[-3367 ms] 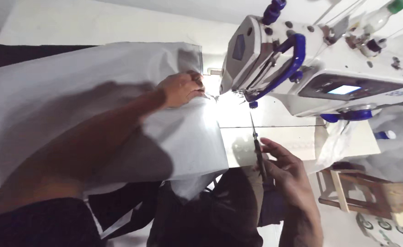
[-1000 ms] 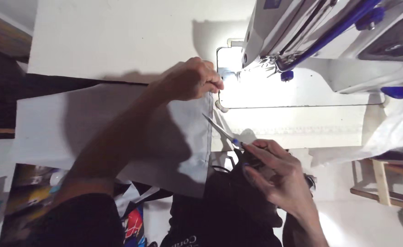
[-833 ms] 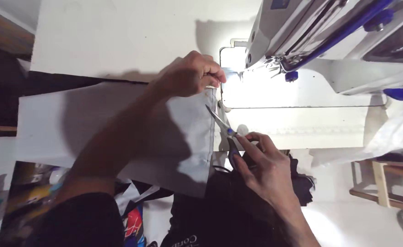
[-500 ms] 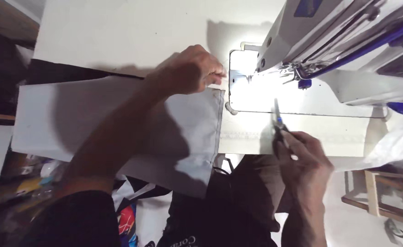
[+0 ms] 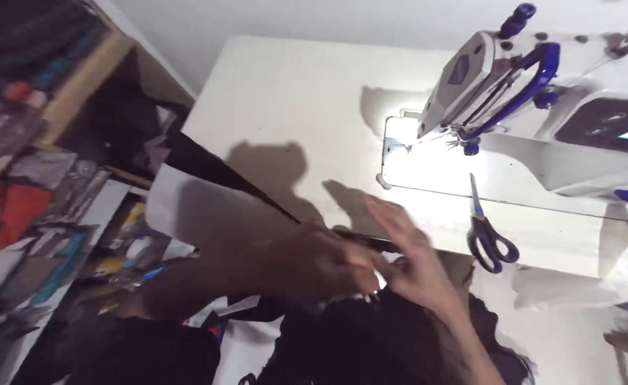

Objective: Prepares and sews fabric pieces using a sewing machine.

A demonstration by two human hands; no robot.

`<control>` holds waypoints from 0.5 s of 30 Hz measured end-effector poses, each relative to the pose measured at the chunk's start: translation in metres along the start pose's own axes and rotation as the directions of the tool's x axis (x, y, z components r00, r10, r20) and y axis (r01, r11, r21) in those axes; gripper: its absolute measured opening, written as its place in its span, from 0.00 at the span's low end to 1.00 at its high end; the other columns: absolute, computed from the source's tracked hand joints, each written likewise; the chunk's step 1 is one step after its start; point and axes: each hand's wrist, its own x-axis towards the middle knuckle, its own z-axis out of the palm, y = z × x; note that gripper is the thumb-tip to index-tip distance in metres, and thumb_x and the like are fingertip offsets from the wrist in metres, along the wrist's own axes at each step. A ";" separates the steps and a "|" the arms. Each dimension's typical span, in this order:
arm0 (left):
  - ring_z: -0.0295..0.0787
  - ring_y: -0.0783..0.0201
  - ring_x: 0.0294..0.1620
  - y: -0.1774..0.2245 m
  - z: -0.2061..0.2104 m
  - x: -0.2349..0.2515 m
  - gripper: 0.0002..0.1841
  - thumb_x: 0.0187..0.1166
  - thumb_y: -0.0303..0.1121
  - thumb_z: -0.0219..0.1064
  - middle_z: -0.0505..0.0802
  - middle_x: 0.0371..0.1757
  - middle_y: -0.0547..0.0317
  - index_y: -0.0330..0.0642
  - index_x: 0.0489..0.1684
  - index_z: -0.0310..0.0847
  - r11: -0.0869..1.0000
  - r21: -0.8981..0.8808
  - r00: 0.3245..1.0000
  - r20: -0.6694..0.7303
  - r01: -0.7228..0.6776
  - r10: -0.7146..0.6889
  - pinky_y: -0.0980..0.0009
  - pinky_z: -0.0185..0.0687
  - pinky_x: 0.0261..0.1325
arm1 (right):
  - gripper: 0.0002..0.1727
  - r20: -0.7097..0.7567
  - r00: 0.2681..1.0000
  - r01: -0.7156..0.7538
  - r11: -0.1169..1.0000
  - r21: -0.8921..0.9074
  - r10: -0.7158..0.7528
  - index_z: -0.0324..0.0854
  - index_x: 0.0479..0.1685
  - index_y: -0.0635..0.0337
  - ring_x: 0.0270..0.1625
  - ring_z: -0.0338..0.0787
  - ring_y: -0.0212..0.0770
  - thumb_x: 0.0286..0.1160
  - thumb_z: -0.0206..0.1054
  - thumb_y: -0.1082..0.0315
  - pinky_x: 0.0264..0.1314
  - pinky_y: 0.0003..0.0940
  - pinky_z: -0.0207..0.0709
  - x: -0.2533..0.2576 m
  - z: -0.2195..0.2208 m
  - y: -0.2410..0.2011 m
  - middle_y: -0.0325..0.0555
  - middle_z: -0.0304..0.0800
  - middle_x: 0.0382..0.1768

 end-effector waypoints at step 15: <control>0.88 0.45 0.26 0.148 -0.186 -0.104 0.17 0.87 0.39 0.54 0.90 0.32 0.47 0.40 0.55 0.87 0.551 0.801 0.886 0.058 0.233 -0.459 0.44 0.79 0.26 | 0.15 0.497 0.819 -0.001 0.865 0.501 -0.287 0.84 0.22 0.56 0.20 0.76 0.13 0.66 0.80 0.57 0.20 0.13 0.67 0.023 0.031 -0.102 0.25 0.82 0.17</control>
